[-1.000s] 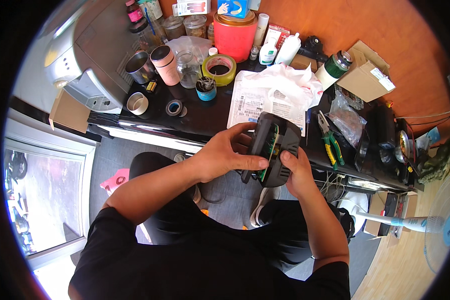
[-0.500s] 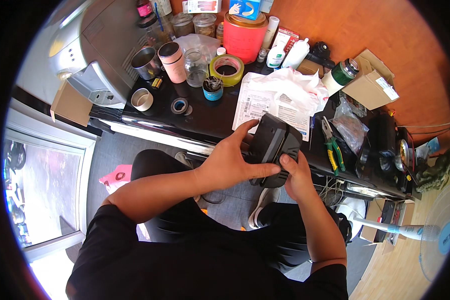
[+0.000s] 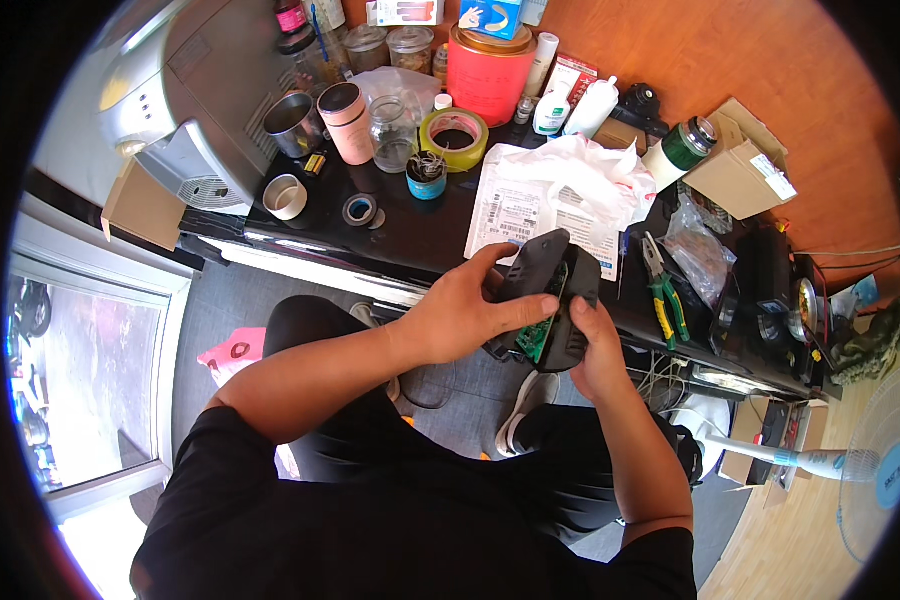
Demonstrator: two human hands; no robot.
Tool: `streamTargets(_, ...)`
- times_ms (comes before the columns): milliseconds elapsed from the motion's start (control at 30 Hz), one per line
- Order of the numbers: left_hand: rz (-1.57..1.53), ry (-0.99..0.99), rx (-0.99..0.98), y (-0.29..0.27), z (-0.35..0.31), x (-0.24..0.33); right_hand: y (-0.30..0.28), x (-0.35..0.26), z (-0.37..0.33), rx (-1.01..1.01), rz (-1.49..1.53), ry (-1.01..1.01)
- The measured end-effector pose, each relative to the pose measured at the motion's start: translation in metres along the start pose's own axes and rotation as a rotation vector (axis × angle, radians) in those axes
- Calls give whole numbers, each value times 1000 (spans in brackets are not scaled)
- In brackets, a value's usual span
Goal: The person aligns a circuit board into a black plastic housing and uses a screwdriver to tighten a screw. They then press the two halves of the casing together by hand.
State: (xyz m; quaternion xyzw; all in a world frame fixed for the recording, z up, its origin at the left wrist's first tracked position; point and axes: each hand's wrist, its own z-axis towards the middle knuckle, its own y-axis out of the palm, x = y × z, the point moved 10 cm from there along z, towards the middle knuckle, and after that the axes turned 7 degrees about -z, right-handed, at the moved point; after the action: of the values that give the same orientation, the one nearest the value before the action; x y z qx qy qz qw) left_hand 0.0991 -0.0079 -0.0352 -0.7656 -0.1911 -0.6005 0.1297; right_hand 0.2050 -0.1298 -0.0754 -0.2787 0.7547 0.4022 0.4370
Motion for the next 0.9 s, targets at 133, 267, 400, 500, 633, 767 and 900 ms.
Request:
streamTargets(133, -83, -88, -59, -2, 5, 2, -3, 2, 1, -1, 37, 13)
streamTargets(267, -59, -105, -58, -6, 6, 1, -2, 3, 2, 0, -85, 10)
streamTargets(400, 11, -110, -27, -4, -1, 4, -4, 11, 2, -9, -4, 67)
streamTargets(500, -219, -152, 15, 2, 1, -8, 2, 20, 1, -35, 76, 97)
streamTargets(633, -138, -87, 8, -3, 4, -8, 7, 21, 2, -86, 99, 94)
streamTargets(767, -198, -134, -44, -5, 2, -1, 2, 20, 2, -90, 178, 55)
streamTargets(900, -382, -185, -67, -9, 0, 5, 6, 7, -5, -128, 259, 26)
